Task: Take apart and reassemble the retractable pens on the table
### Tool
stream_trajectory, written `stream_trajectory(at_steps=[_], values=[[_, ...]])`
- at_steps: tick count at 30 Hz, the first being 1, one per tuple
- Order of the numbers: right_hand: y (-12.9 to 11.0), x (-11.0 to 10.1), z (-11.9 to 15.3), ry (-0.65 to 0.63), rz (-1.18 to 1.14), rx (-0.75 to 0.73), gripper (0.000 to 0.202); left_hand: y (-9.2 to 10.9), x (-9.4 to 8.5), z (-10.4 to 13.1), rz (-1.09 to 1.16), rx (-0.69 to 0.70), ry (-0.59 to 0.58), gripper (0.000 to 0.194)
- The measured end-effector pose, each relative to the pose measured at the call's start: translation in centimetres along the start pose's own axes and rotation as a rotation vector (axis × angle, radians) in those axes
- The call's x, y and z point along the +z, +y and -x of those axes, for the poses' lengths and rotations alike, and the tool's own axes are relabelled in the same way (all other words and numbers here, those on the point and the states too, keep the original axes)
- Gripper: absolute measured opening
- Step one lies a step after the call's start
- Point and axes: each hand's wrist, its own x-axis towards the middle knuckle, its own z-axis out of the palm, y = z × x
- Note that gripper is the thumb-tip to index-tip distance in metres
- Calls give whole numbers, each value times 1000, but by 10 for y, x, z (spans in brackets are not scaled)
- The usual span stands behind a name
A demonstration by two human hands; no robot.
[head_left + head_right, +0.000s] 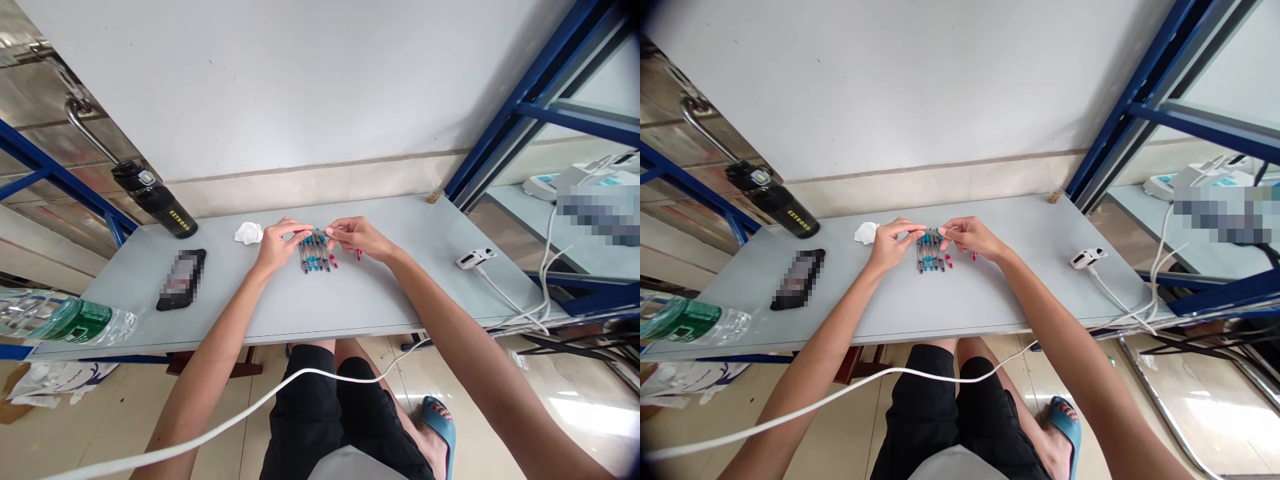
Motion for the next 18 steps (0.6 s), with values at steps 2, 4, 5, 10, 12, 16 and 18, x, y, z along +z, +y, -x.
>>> stream_trajectory(at_steps=[2,4,5,10,12,16,18], values=[[-1,-1,-1,89,-185,4,46,2,0,-1,-11,-39,33,27],[0,-1,-4,183,-346,-32,43,4,-1,-1,-11,-70,84,29],[1,-1,-6,227,-409,-55,40,5,-1,-1,-7,-82,102,30],[10,-4,-13,364,-592,-83,33,4,3,2,7,-53,-12,31],[13,-9,-14,401,-694,-86,35,-2,5,4,-55,-9,-98,30],[15,-27,-13,521,-870,-111,35,-20,4,6,-271,11,-204,22],[15,-36,-11,578,-932,-94,35,-27,3,7,-328,-18,-210,20]])
